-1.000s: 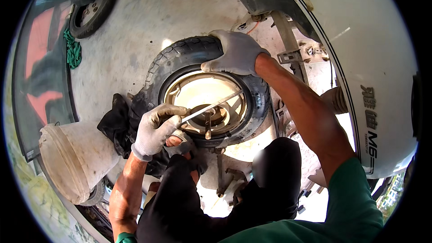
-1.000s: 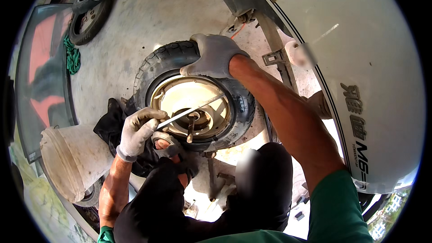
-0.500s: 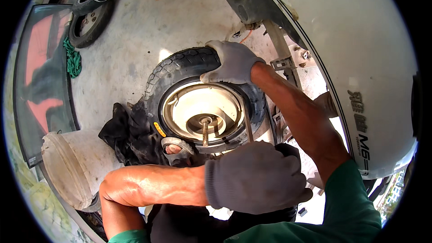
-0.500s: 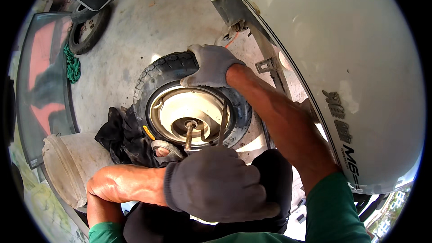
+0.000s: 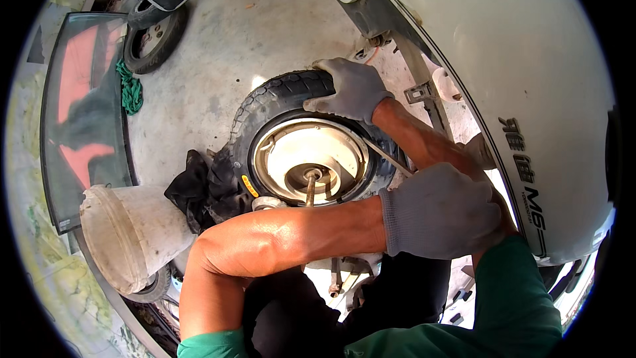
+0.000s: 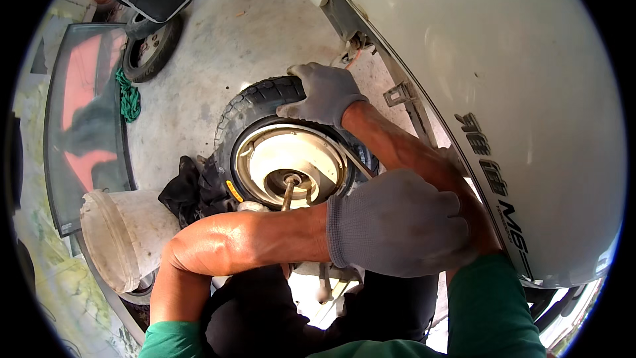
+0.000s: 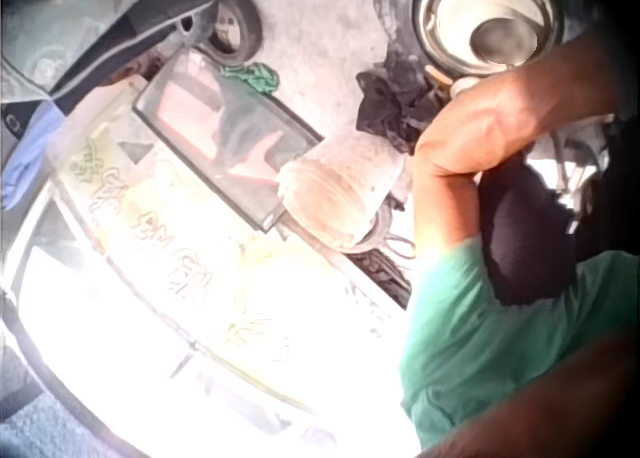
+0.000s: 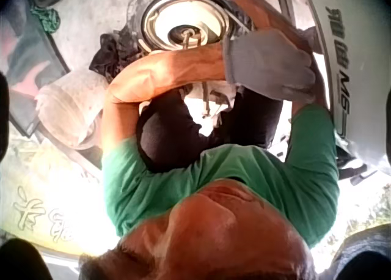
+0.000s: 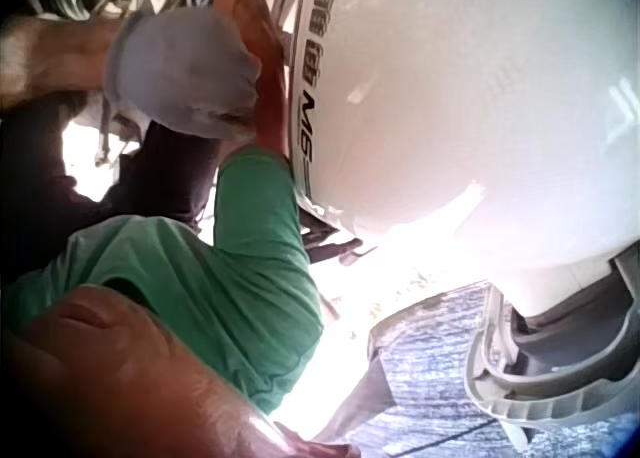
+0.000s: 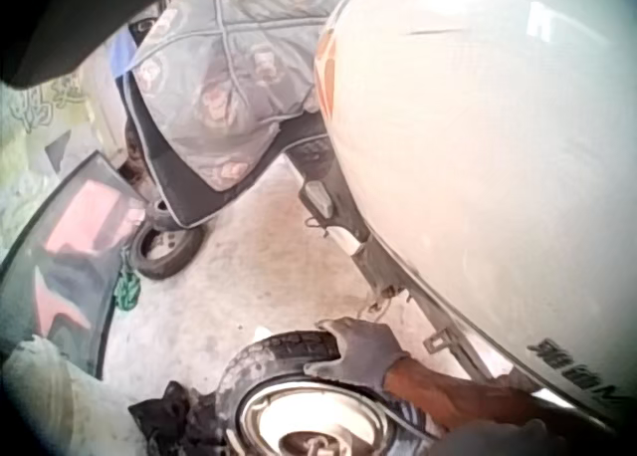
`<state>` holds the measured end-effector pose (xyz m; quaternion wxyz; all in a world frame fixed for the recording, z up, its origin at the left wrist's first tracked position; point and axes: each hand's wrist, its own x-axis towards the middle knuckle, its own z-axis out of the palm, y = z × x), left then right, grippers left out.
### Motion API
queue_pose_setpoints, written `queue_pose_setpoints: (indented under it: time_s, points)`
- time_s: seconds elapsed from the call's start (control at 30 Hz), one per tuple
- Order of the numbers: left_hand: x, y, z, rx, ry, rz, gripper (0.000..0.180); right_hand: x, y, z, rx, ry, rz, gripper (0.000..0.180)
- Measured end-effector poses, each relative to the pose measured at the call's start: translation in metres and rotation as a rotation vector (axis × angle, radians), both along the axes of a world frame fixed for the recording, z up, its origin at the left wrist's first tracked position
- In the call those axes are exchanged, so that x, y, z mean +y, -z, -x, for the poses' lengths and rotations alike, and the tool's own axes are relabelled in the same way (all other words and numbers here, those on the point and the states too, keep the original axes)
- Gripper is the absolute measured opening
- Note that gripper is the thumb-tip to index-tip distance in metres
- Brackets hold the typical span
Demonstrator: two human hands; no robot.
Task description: The person uses a tire iron to pry the tire bead off the rim of a scooter wheel. They repeatedly insert the tool between the tire and rim, lever the bead over the edge, and rotate the wheel to work around the circumference.
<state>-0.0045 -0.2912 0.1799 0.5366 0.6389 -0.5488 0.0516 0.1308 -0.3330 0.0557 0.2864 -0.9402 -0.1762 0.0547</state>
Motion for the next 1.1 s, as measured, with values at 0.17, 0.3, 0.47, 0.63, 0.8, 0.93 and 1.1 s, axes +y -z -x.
queue_pose_setpoints:
  time_s: [0.17, 0.3, 0.47, 0.63, 0.8, 0.93, 1.1]
  points:
    - [0.017, -0.018, -0.007, 0.168, 0.017, -0.176, 0.021, -0.004, -0.021, 0.025, 0.092, 0.224, 0.065, 0.097]
    - [0.029, -0.019, -0.008, 0.252, -0.032, -0.115, 0.033, -0.03, 0.003, 0.064, 0.318, 0.408, -0.144, 0.102]
    - [0.036, -0.004, 0.009, 0.211, 0.027, -0.064, 0.029, -0.035, -0.002, 0.071, 0.4, 0.439, -0.172, 0.107]
    - [0.042, 0.035, 0.017, 0.097, 0.01, -0.12, 0.031, -0.036, 0.003, 0.075, 0.284, 0.443, -0.132, 0.105]
    - [0.036, 0.054, 0.027, 0.107, 0.125, -0.428, 0.045, -0.035, 0.004, 0.073, 0.304, 0.444, -0.127, 0.102]
    - [0.032, 0.061, 0.03, 0.108, 0.189, -0.442, 0.049, -0.033, -0.001, 0.072, 0.309, 0.442, -0.098, 0.104]
    - [0.03, 0.066, 0.035, 0.066, 0.218, -0.475, 0.048, -0.037, 0.003, 0.074, 0.293, 0.429, -0.119, 0.105]
